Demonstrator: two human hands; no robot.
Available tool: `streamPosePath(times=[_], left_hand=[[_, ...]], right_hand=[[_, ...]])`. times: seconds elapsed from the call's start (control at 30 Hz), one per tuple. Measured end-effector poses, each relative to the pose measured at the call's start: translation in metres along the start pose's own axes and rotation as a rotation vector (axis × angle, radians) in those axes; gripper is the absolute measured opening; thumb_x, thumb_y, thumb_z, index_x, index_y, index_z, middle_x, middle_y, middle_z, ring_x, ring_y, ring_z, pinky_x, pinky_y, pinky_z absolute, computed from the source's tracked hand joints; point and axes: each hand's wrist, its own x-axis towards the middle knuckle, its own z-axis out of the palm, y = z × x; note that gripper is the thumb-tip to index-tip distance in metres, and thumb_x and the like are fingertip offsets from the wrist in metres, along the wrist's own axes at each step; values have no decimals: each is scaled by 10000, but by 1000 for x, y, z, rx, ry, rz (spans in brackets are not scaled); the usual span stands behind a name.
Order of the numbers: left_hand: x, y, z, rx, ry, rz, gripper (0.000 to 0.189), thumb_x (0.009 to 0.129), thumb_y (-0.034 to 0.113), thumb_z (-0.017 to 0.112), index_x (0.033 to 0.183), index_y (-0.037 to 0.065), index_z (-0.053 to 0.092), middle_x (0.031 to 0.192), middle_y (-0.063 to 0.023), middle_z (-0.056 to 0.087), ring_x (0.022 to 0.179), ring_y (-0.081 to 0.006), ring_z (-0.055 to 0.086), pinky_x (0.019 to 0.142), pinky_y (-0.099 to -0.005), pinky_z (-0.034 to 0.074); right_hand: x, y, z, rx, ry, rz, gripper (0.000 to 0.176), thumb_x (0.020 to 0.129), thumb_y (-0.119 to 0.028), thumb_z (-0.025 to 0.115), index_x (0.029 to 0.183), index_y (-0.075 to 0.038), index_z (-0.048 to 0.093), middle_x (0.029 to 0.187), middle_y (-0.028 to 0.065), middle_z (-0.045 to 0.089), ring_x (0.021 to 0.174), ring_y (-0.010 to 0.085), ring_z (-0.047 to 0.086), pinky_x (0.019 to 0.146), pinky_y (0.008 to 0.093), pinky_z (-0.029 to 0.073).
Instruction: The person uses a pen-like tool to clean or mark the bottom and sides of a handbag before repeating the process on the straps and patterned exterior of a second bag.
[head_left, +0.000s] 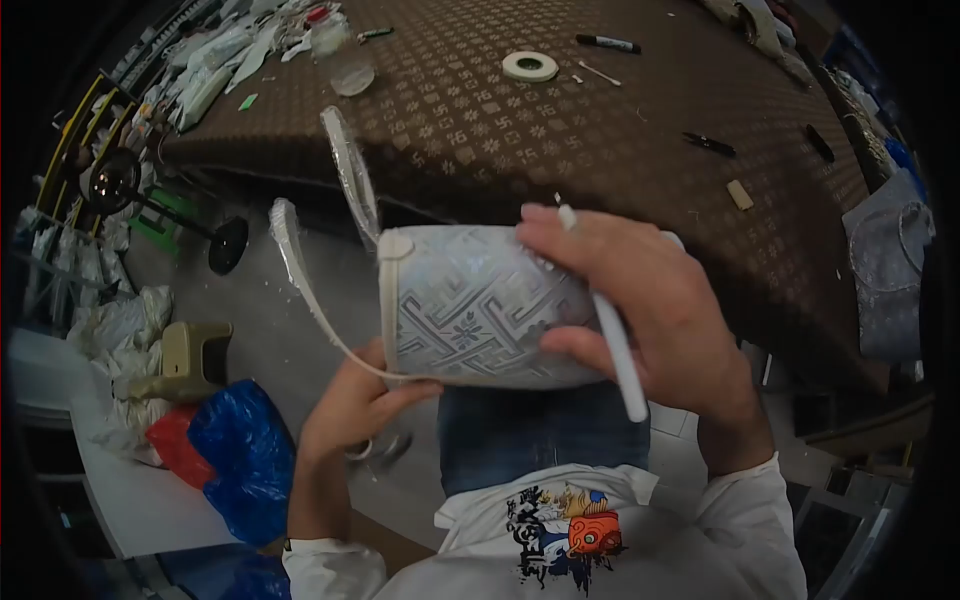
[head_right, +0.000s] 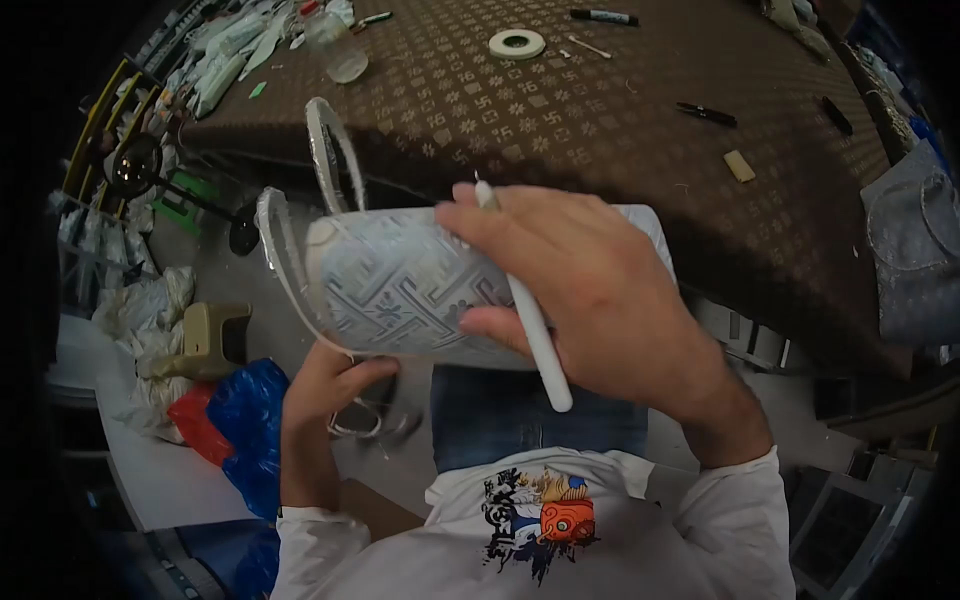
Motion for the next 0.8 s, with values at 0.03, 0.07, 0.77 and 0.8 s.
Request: streamPosePath(times=[0.03,0.07,0.77,0.8], left_hand=[[-9,-5,-6,278,-55,-209,429,833,175,795,1199,-4,659,1122,-155,714,982,-223,690,867,-373,528],[-28,-2,-13,507,-3,-305,417,828,222,786,1160,-3,671,1040,-148,716,891,-225,691,797,-363,533],[-8,73,56,-339,171,3,314,978,126,648,1243,-35,598,1136,-124,707,1047,-166,665,909,-303,541],[-3,76,58,-327,124,-1,314,978,126,648,1243,-35,598,1136,-124,707,1047,-166,665,909,-303,541]], right_hand=[[-6,1,16,-22,-75,16,573,849,-333,733,1325,-43,603,1343,176,617,1245,352,586,1041,430,455],[-10,3,26,1,-103,9,573,849,-333,733,1325,-43,603,1343,176,617,1245,352,586,1041,430,455],[-47,-29,-18,808,39,330,564,950,-305,548,1446,-48,478,1357,168,617,1262,316,578,1127,424,370],[-58,-31,-20,810,84,353,564,950,-305,548,1446,-48,478,1357,168,617,1262,316,578,1127,424,370]])
